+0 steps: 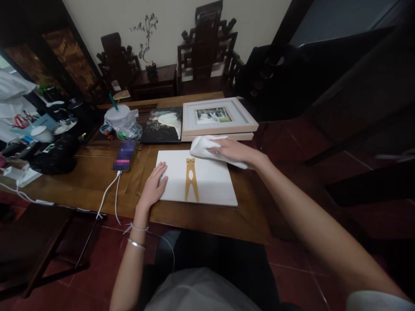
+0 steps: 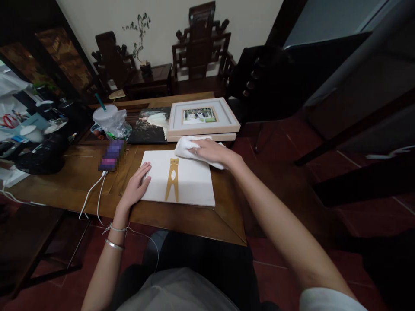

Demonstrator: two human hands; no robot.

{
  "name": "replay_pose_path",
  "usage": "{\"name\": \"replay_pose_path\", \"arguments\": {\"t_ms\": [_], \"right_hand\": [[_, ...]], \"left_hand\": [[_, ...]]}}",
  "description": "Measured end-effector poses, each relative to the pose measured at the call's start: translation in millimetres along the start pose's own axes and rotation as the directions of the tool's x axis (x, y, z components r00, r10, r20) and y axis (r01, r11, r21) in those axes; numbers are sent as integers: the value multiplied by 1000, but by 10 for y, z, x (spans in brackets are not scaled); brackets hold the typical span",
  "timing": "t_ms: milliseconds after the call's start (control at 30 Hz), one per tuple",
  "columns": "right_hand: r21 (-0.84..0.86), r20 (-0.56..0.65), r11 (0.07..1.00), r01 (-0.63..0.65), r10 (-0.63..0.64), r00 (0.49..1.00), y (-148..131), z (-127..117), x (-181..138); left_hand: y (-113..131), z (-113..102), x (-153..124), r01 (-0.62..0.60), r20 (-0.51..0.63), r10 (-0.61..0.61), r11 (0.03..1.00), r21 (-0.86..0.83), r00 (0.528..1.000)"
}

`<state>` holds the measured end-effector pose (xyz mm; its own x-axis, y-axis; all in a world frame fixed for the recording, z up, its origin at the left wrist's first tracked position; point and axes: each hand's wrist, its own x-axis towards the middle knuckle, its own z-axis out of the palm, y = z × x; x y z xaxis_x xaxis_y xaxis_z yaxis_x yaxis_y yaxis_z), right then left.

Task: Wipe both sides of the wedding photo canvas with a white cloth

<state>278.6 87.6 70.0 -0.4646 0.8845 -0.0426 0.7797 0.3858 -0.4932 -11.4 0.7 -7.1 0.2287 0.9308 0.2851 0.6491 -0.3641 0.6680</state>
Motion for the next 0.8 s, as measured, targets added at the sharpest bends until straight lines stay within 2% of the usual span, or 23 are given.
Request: {"name": "replay_pose_path", "arguments": {"t_ms": [100,233,333,433,500,600,700,800], "right_hand": [[-58,-10,998,28,-28,1000,-26,190,-314],[-114,-4,986,122,-123,992,-181,431,-991],[-74,90,963,258,-251,964,-380,458,-1428],[-40,164,964,261,-251,954,-452,411,-1591],[-48,159,983,177,-167,973,-371,389,-1517],[-64,73,997,42,-37,997,-173,374,-1173],[-56,-20,998,10,-12,1000,-110,361,-693],[-62,-102,998,-1,-6,995,-235,422,-297]], "left_hand": [[-6,6,1,-7,-2,7,1000,6,1000],[0,14,0,-7,8,7,1000,5,1000],[6,19,0,-8,6,9,1000,-6,1000],[8,20,2,-11,12,11,1000,-8,1000],[10,20,3,-8,15,8,1000,0,1000],[8,17,5,0,17,0,1000,12,1000],[-5,15,4,-4,17,4,1000,18,1000],[-17,11,3,-7,13,7,1000,19,1000]]}}
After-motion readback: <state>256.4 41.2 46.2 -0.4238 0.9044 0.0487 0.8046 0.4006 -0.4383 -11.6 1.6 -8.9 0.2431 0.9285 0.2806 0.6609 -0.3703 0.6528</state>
